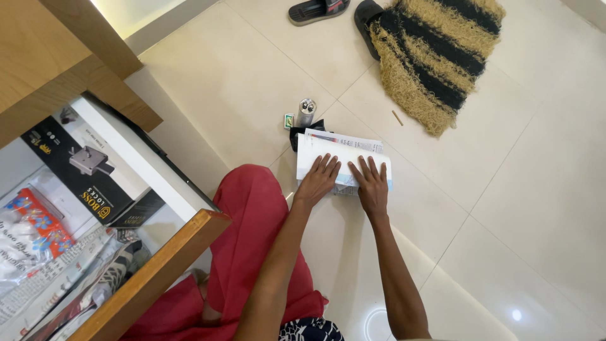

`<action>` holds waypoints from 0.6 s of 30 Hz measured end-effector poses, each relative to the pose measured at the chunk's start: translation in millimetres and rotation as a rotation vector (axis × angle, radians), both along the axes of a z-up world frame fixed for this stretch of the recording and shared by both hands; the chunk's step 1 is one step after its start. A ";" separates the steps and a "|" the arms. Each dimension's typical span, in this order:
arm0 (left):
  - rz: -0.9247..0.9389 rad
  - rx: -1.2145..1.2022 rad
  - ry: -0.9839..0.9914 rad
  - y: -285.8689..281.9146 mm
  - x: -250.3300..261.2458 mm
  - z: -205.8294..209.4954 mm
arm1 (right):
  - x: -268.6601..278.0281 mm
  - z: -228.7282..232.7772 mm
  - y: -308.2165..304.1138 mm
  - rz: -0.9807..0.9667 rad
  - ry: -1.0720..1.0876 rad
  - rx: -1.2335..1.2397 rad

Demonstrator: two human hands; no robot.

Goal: The person removes a box, newspapers, and documents from a wooden drawer while sitting on the floor, then rearranges the papers and places the box back inside.

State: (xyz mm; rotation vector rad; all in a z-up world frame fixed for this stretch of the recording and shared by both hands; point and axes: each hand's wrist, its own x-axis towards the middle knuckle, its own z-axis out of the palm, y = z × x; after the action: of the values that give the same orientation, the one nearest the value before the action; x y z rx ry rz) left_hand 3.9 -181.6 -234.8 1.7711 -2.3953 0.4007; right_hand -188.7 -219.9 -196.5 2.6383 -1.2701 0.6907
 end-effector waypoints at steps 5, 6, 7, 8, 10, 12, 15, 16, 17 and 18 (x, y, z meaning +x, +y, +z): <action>-0.012 -0.019 0.019 9.6 -5.6 21.5 | -15.4 6.7 1.6 0.018 0.015 0.024; -0.019 -0.043 0.041 11.6 -10.8 26.8 | -17.8 9.0 2.9 0.015 0.000 0.008; -0.026 -0.064 0.082 7.8 -13.4 32.5 | -18.3 11.5 0.5 0.004 0.001 -0.002; -0.033 -0.086 0.124 -0.1 -15.1 38.5 | -18.9 14.6 -3.6 -0.007 0.003 -0.011; -0.042 -0.137 0.126 -17.4 -16.2 49.9 | -22.0 23.1 -14.4 -0.037 -0.017 -0.052; -0.046 -0.196 0.029 -33.0 -13.0 58.6 | -19.4 30.0 -28.4 -0.076 -0.076 -0.114; 0.022 -0.121 -0.016 -34.2 -10.6 56.7 | -19.5 32.4 -38.3 -0.063 -0.034 -0.034; 0.043 -0.046 -0.015 -30.5 -11.3 51.6 | -20.2 29.1 -38.4 -0.089 0.007 0.008; 0.067 0.030 -0.014 -20.0 -14.0 42.5 | -20.6 22.6 -36.5 -0.113 0.049 0.051; 0.092 0.106 -0.013 -9.1 -16.6 31.1 | -21.1 14.5 -34.4 -0.137 0.090 0.095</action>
State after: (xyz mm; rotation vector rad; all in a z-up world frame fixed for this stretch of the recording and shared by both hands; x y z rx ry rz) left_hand -12.7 -190.7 -203.7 1.9349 -2.3916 0.3014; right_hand -209.8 -254.3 -182.0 2.5913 -1.4740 0.4969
